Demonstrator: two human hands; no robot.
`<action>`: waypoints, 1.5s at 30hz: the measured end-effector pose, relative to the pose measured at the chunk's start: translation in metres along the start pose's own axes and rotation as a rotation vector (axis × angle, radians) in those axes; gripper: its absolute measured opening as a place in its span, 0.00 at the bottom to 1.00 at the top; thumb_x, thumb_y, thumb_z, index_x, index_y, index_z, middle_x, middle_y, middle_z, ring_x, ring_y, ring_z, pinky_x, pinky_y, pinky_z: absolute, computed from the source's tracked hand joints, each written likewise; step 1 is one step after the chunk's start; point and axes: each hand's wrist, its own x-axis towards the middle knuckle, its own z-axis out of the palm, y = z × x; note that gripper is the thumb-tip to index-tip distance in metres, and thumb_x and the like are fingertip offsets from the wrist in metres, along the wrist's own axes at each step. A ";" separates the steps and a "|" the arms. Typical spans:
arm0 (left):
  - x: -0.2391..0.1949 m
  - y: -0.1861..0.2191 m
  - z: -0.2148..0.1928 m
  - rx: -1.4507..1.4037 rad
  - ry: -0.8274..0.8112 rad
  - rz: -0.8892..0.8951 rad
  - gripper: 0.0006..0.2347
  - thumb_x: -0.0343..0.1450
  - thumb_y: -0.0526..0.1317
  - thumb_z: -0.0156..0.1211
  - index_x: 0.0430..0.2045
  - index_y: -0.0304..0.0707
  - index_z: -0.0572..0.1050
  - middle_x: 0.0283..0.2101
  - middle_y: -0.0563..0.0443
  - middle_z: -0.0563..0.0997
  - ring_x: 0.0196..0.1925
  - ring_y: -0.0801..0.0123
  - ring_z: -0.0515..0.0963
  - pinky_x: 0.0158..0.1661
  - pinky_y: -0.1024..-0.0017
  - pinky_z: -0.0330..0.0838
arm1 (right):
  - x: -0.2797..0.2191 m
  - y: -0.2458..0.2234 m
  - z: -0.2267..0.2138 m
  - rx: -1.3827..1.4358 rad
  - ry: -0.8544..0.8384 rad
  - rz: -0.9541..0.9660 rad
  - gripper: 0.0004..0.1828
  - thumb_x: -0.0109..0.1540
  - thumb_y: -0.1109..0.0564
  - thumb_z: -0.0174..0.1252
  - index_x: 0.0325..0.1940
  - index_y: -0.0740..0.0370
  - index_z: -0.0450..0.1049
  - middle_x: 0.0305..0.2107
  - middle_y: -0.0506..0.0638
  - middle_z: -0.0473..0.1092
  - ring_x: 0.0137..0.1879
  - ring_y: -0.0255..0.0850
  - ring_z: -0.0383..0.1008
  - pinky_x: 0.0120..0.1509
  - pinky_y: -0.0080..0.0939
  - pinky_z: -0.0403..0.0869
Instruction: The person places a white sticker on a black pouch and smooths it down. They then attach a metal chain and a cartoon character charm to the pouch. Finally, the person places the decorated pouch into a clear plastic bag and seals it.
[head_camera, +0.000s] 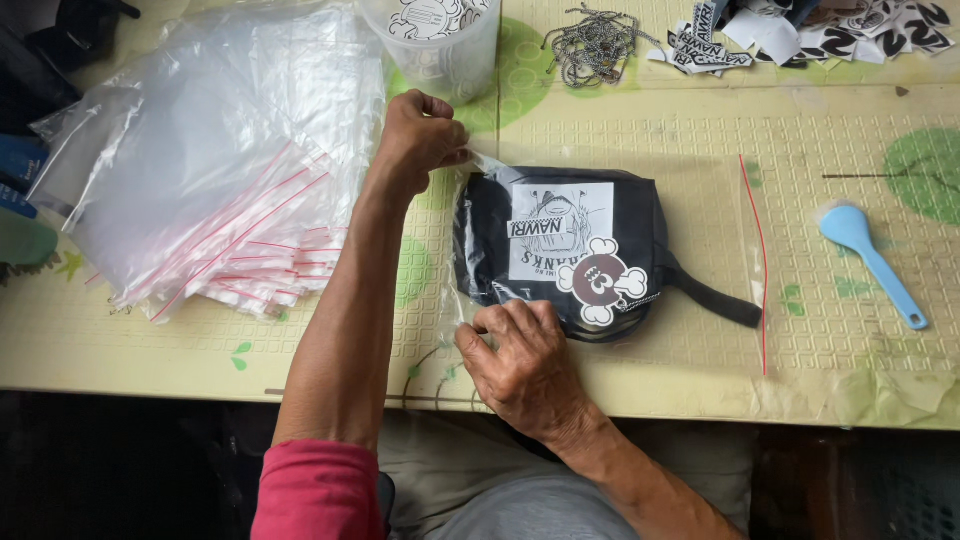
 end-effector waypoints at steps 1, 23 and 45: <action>0.002 -0.007 -0.002 0.001 -0.003 0.001 0.12 0.63 0.22 0.59 0.28 0.39 0.66 0.30 0.48 0.72 0.30 0.63 0.78 0.33 0.66 0.87 | 0.000 0.001 0.004 -0.002 0.001 0.002 0.02 0.64 0.63 0.60 0.40 0.60 0.74 0.36 0.50 0.67 0.36 0.46 0.64 0.42 0.48 0.61; -0.001 -0.007 0.000 0.011 0.049 -0.030 0.08 0.58 0.23 0.60 0.16 0.36 0.69 0.17 0.44 0.74 0.16 0.69 0.70 0.15 0.74 0.62 | 0.007 -0.018 0.015 -0.015 0.004 -0.089 0.08 0.60 0.70 0.49 0.29 0.63 0.70 0.35 0.55 0.66 0.37 0.49 0.64 0.40 0.48 0.60; -0.012 -0.028 -0.005 -0.034 0.054 0.180 0.06 0.70 0.35 0.70 0.27 0.36 0.76 0.24 0.50 0.79 0.21 0.76 0.76 0.21 0.79 0.75 | 0.001 -0.008 0.003 0.217 -0.124 0.017 0.29 0.57 0.49 0.77 0.57 0.61 0.75 0.42 0.56 0.70 0.44 0.49 0.73 0.45 0.48 0.67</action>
